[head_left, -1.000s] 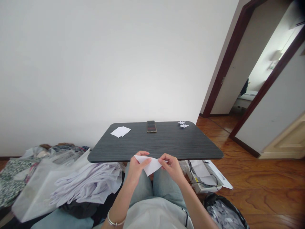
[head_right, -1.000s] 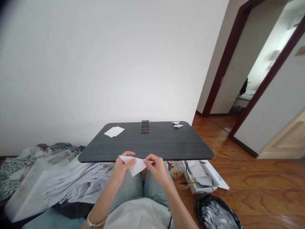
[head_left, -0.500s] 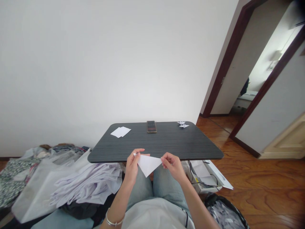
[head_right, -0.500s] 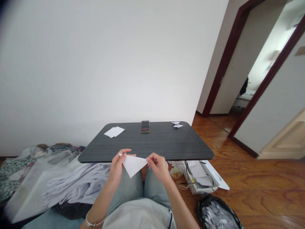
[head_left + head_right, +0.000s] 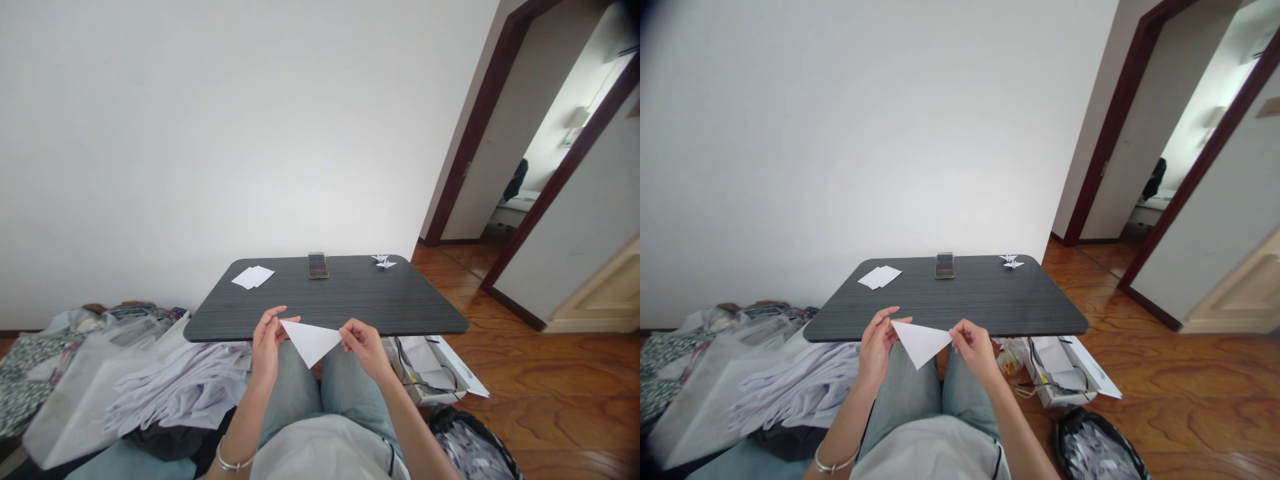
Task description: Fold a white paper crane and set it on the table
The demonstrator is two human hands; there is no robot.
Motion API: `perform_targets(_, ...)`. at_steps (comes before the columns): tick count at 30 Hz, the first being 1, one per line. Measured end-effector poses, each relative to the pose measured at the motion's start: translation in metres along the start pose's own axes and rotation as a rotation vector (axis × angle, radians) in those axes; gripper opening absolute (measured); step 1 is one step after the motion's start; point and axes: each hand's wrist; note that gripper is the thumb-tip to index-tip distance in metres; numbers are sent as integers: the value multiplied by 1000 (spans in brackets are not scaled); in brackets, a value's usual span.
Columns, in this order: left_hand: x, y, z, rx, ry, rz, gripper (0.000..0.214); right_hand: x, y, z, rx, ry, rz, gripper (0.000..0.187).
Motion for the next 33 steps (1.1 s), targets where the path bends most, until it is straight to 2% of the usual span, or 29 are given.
perform_targets(3,4,4,-2,30,-70,-49,31,0,2,-1,-2,14,18,28)
perform_targets(6,13,3,0,8,-228,-281,29,1,3,-1,-23,41,98,26)
perform_targets(9,21,-4,4,-182,-371,-664,22,0,1,-1,-31,65,196,24)
perform_targets(11,22,-10,7,-360,-372,-894,17,-1,0,-1,-34,87,236,23)
perform_targets(13,19,-15,10,-504,-341,-1003,18,-3,-1,-1,-39,110,253,23)
perform_targets(15,14,-19,13,-584,-332,-1049,21,-4,-2,0,-42,125,258,22)
perform_targets(22,9,-18,13,-578,-349,-1103,23,-3,-1,0,-32,114,272,20)
perform_targets(33,23,11,-4,-478,-388,-1165,20,-1,11,-2,3,76,263,22)
Point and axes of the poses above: each hand's wrist, its own z-axis away from the middle knuckle, its own y-axis out of the back of the hand, x = y × z, and after that the axes turned 15 degrees about z, right-handed
